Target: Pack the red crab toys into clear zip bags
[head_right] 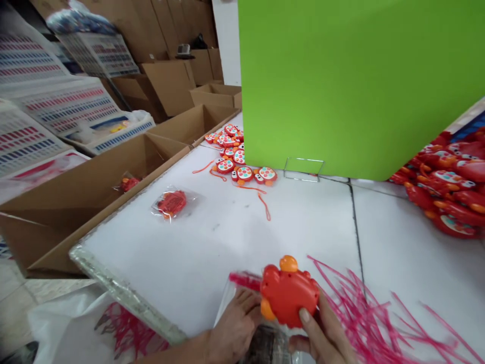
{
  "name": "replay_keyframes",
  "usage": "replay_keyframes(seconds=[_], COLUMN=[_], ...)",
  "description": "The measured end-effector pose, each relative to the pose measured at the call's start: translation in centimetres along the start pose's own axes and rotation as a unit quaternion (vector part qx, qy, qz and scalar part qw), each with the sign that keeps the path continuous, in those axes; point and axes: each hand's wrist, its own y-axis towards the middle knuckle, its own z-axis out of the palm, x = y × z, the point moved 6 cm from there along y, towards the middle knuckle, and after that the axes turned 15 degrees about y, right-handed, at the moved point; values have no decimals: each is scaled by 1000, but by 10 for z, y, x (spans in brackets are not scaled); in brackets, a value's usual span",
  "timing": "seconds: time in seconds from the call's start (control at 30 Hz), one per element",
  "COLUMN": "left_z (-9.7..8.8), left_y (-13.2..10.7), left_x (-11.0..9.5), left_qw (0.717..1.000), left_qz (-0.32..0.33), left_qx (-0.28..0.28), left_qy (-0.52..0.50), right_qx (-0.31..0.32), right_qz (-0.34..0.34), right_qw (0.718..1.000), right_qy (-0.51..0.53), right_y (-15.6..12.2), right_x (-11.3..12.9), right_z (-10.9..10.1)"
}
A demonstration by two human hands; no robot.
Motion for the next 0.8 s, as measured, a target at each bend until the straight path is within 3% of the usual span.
replay_keyframes(seconds=[0.17, 0.3, 0.37, 0.47, 0.53, 0.63, 0.8], left_z=[-9, -38, -59, -79, -73, -48, -21], left_y=[-1, 2, 1, -4, -7, -4, 4], left_x=[-11, -6, 8, 41, 59, 62, 61], left_qw=[997, 998, 996, 980, 942, 864, 730], left_qz=[35, 22, -15, -153, -259, -327, -403], left_qx=[-18, -60, -85, -77, -22, 55, 52], left_qy=[62, 26, -5, -101, -210, -380, -549], right_qx=[86, 96, 82, 59, 56, 59, 74], right_qz=[-54, -104, -119, -128, -137, -159, -138], right_qw=[986, 963, 958, 956, 955, 950, 946], right_qy=[-134, -230, -250, -259, -258, -261, -285], right_y=[2, -1, -2, -3, -3, -3, -3], right_x=[19, 23, 23, 21, 20, 19, 20], right_z=[42, 41, 34, 27, 26, 27, 28])
